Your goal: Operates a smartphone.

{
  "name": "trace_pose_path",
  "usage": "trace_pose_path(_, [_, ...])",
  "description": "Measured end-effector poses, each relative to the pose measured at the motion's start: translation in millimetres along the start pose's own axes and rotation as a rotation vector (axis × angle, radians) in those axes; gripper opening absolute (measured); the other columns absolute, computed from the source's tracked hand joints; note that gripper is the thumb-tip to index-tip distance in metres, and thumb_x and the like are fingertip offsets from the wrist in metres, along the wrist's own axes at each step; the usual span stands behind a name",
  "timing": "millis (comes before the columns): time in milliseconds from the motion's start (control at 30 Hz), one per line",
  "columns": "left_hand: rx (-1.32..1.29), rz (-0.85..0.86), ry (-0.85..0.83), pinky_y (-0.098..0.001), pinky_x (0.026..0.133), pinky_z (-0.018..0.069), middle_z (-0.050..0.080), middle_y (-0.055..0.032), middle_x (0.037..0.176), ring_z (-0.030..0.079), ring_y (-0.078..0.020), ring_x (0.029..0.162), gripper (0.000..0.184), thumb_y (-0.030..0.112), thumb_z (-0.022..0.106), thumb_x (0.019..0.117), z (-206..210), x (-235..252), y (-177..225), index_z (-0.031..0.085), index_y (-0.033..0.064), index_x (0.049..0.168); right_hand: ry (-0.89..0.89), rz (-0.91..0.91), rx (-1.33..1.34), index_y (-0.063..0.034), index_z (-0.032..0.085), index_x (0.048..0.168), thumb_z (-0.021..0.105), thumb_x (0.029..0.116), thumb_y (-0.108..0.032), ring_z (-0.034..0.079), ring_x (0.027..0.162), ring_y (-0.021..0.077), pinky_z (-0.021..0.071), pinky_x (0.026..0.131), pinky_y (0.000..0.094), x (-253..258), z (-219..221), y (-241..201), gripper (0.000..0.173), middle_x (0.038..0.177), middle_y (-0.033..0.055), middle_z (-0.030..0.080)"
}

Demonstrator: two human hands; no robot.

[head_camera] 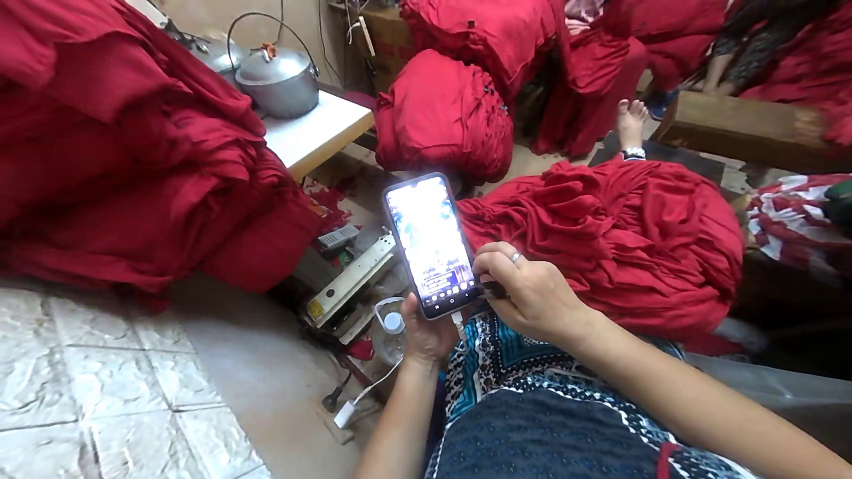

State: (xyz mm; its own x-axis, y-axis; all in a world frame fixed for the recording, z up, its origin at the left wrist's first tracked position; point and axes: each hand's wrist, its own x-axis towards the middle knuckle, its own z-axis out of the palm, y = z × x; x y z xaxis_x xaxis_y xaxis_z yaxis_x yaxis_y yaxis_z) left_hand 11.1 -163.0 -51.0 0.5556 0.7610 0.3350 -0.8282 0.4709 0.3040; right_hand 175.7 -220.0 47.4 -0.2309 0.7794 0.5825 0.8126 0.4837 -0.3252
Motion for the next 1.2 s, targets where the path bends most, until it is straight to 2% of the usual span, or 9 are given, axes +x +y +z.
trace_pose_path(467, [0.065, 0.065, 0.062, -0.0447, 0.092, 0.0584, 0.075, -0.0090, 0.114, 0.071, -0.0228, 0.108, 0.053, 0.051, 0.078, 0.0800, -6.3, -1.3, 1.1, 0.074, 0.0137, 0.117, -0.025, 0.011, 0.033, -0.0070, 0.065, 0.107, 0.054, 0.0941, -0.014, 0.068, 0.067, 0.0215, 0.0524, 0.049, 0.0365, -1.2, 3.0, 0.3, 0.019, 0.115, 0.0128, 0.070])
trace_pose_path(633, [0.025, 0.036, 0.043, -0.0465, 0.092, 0.0582, 0.074, -0.0112, 0.115, 0.071, -0.0258, 0.109, 0.054, 0.050, 0.079, 0.0794, -5.1, 0.2, 1.5, 0.073, 0.0124, 0.118, -0.029, 0.012, 0.038, -0.0065, 0.066, 0.108, 0.054, 0.0939, -0.014, 0.069, 0.068, 0.0218, 0.0527, 0.050, 0.0369, -1.9, 2.5, 0.3, 0.020, 0.115, 0.0133, 0.071])
trace_pose_path(867, [0.016, 0.022, 0.021, -0.0457, 0.093, 0.0573, 0.074, -0.0116, 0.116, 0.071, -0.0256, 0.110, 0.055, 0.050, 0.077, 0.0805, -7.0, 0.4, 2.5, 0.073, 0.0117, 0.119, -0.032, 0.008, 0.044, -0.0071, 0.065, 0.110, 0.052, 0.0959, -0.014, 0.070, 0.071, 0.0220, 0.0536, 0.051, 0.0367, -2.4, 2.9, 0.3, 0.021, 0.117, 0.0130, 0.071])
trace_pose_path(1200, [0.008, -0.001, 0.017, -0.0443, 0.093, 0.0582, 0.074, -0.0112, 0.115, 0.072, -0.0251, 0.108, 0.054, 0.051, 0.077, 0.0802, -2.7, 0.8, 3.7, 0.074, 0.0128, 0.119, -0.058, 0.010, 0.044, -0.0068, 0.066, 0.112, 0.054, 0.0943, -0.014, 0.070, 0.070, 0.0231, 0.0538, 0.051, 0.0383, -0.7, 1.3, 0.5, 0.023, 0.117, 0.0142, 0.071])
